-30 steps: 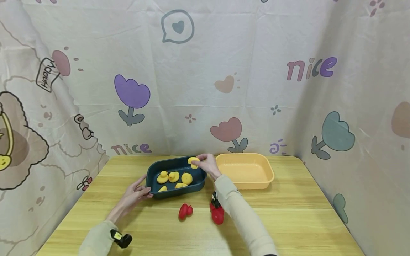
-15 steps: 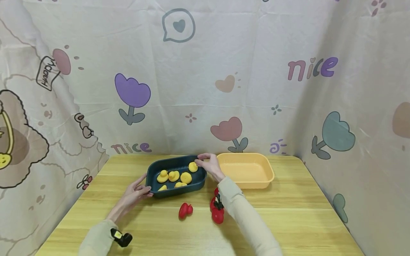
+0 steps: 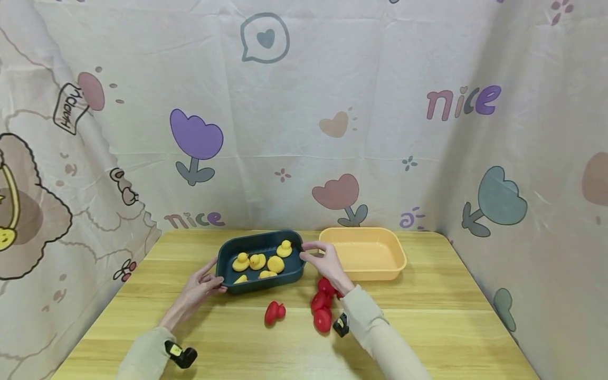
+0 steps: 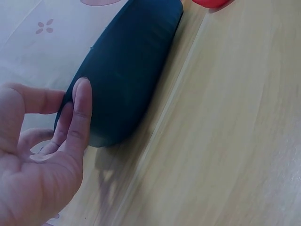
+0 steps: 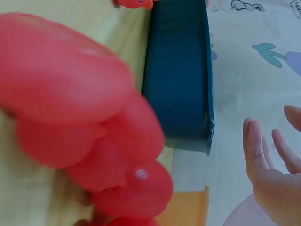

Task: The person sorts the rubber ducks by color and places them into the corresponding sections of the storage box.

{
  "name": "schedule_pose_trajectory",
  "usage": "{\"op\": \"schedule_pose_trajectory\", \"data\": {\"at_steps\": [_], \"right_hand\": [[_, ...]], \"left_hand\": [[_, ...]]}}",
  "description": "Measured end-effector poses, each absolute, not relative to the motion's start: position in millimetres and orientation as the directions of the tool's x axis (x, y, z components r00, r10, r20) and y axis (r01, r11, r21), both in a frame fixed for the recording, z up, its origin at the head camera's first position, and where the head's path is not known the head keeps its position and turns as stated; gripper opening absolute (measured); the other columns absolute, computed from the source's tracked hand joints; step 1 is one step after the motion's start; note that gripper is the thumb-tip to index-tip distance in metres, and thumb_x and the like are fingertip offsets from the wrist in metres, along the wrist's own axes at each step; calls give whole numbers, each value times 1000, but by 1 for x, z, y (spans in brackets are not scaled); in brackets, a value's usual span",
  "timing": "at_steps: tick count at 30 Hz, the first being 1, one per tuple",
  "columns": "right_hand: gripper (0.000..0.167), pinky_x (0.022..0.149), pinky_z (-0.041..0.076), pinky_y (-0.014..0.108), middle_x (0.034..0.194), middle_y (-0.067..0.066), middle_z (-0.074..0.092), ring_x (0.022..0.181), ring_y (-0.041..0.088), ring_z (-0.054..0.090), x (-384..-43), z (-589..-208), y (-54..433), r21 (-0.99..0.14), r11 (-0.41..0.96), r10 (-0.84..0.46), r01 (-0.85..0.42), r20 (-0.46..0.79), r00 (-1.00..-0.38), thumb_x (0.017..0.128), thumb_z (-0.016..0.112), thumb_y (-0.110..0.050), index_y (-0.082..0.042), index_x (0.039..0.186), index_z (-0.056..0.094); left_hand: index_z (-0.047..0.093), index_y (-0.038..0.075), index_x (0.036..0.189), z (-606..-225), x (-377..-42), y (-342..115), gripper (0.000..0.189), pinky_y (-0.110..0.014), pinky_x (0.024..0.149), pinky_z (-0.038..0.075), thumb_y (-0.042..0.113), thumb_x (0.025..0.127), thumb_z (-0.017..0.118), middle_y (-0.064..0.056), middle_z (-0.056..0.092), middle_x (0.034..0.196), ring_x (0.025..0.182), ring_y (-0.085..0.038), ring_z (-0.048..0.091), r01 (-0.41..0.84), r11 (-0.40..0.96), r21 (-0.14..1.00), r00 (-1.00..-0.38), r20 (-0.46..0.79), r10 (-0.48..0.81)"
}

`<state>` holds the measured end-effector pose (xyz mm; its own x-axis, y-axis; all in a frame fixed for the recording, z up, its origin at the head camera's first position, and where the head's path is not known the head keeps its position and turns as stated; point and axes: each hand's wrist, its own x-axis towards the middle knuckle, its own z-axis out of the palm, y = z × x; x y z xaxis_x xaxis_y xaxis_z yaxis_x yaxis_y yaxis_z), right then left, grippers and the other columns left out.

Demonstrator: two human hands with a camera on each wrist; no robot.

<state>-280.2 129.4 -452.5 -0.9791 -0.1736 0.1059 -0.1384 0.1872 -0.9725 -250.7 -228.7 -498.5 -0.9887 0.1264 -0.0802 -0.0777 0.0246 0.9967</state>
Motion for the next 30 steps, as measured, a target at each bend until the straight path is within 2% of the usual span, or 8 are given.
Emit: {"op": "schedule_pose_trajectory", "data": {"at_steps": [2, 5, 9, 15, 21, 25, 27, 30], "right_hand": [[40, 109, 53, 45, 132, 23, 64, 121, 36, 65, -275, -456, 135, -968, 192, -177, -159, 125, -976, 93, 71, -14, 5, 128, 64], [37, 97, 59, 30, 132, 26, 63, 117, 36, 67, -268, -460, 142, -963, 193, -196, -189, 151, -969, 93, 71, -12, 4, 126, 65], [35, 86, 58, 15, 131, 31, 61, 110, 31, 71, -259, -465, 150, -961, 169, -213, -221, 183, -960, 93, 71, -9, 5, 124, 66], [33, 88, 58, 15, 126, 21, 67, 106, 20, 72, -250, -471, 160, -959, 172, -202, -225, 189, -961, 93, 71, -10, 3, 123, 67], [40, 87, 57, 15, 132, 32, 60, 106, 23, 73, -245, -474, 166, -965, 161, -221, -206, 168, -961, 95, 69, -10, 8, 129, 61], [39, 86, 58, 15, 131, 32, 61, 105, 29, 73, -244, -476, 169, -965, 152, -213, -214, 180, -960, 95, 68, -10, 8, 128, 62], [37, 85, 59, 17, 127, 29, 64, 104, 29, 73, -244, -477, 170, -964, 144, -207, -224, 192, -959, 94, 69, -10, 7, 127, 63], [35, 84, 60, 20, 122, 18, 68, 100, 20, 75, -245, -480, 172, -964, 134, -195, -230, 201, -960, 93, 70, -9, 6, 125, 64]], "left_hand": [[11, 8, 162, -500, -251, -227, 76, -28, 80, 64, -1, 100, 53, -1, 57, 80, 77, -12, 72, -79, 33, 996, -991, -82, 109], [14, 8, 162, -501, -251, -224, 75, -29, 80, 64, -3, 99, 53, -1, 58, 79, 75, -13, 71, -77, 34, 996, -994, -80, 76], [16, 6, 162, -501, -250, -221, 74, -27, 76, 64, -4, 99, 52, -1, 59, 79, 73, -12, 71, -64, 35, 997, -997, -66, 47], [21, 5, 160, -501, -250, -218, 70, -25, 73, 64, -4, 98, 53, -4, 59, 82, 70, -11, 69, -60, 51, 997, -998, -59, -18], [29, 3, 158, -504, -252, -218, 64, -20, 71, 63, -2, 99, 52, -5, 55, 89, 68, -7, 68, -51, 93, 994, -994, -42, -101], [33, 4, 157, -506, -254, -217, 60, -19, 72, 62, 1, 100, 51, -5, 53, 95, 69, -4, 67, -50, 96, 994, -990, -37, -136], [34, 4, 156, -507, -255, -217, 58, -19, 72, 62, 2, 101, 52, -5, 54, 96, 68, -3, 67, -47, 104, 993, -987, -31, -155], [35, 2, 155, -507, -256, -216, 57, -19, 72, 62, 2, 101, 51, -4, 54, 95, 66, -2, 66, -39, 119, 992, -983, -17, -183]]}}
